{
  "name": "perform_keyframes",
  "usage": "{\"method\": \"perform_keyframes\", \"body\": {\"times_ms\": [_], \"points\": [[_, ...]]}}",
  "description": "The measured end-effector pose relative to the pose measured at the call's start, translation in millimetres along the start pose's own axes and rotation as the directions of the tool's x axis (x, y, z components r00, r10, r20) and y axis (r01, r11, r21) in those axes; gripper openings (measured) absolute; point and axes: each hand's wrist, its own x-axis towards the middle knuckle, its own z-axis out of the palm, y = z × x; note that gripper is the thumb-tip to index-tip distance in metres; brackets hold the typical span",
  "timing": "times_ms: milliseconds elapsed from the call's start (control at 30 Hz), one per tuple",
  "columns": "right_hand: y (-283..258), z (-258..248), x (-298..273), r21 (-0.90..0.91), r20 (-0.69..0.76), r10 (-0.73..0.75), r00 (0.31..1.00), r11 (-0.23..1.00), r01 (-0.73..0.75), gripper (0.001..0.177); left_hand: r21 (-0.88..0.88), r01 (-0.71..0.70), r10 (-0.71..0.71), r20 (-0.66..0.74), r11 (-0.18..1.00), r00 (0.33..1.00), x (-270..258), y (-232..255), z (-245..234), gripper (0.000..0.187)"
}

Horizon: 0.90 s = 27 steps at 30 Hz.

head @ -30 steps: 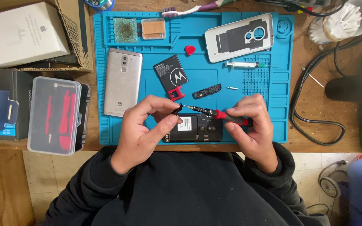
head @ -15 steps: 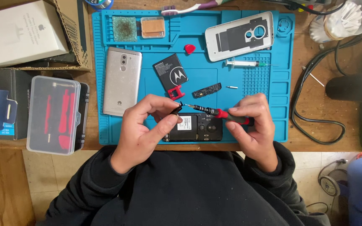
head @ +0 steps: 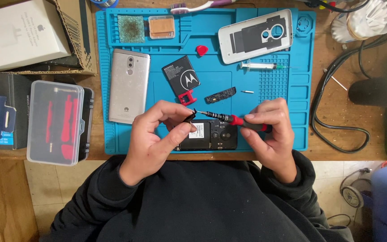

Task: Disassembling a smartphone to access internal components using a screwdriver

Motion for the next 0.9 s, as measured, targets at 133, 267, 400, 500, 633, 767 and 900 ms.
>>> {"method": "perform_keyframes", "body": {"times_ms": [133,267,400,500,633,767,900], "points": [[2.1,0.3,0.2,0.005,-0.008,-0.005,1.000,1.000,0.005,0.019,0.006,-0.003,0.003,-0.007,1.000,1.000,0.5,2.5,0.0,0.029],[3.8,1.4,-1.6,-0.011,-0.039,-0.033,0.999,0.999,0.032,0.019,0.019,-0.006,0.006,-0.010,1.000,1.000,0.9,2.6,0.8,0.027],[4.5,2.7,-3.1,-0.018,-0.063,-0.034,0.997,0.999,0.033,0.019,0.027,-0.011,0.011,-0.011,1.000,1.000,-0.1,-3.2,-0.4,0.028],[4.8,3.8,-3.2,-0.024,-0.071,-0.042,0.997,0.999,0.041,0.020,0.005,-0.006,0.006,0.002,1.000,1.000,-0.2,-1.4,0.1,0.028],[3.7,3.6,-2.4,-0.023,-0.073,-0.041,0.996,0.999,0.040,0.020,0.003,-0.005,0.005,0.006,1.000,1.000,-0.7,-3.5,2.4,0.028],[2.4,3.6,-0.5,-0.022,-0.088,-0.055,0.995,0.998,0.053,0.023,-0.017,0.001,-0.001,0.016,1.000,1.000,-1.3,-5.0,3.6,0.028],[1.1,3.6,1.9,-0.028,-0.091,-0.075,0.993,0.997,0.072,0.023,-0.029,0.001,-0.001,0.018,1.000,1.000,-0.2,-4.6,4.6,0.027]]}}
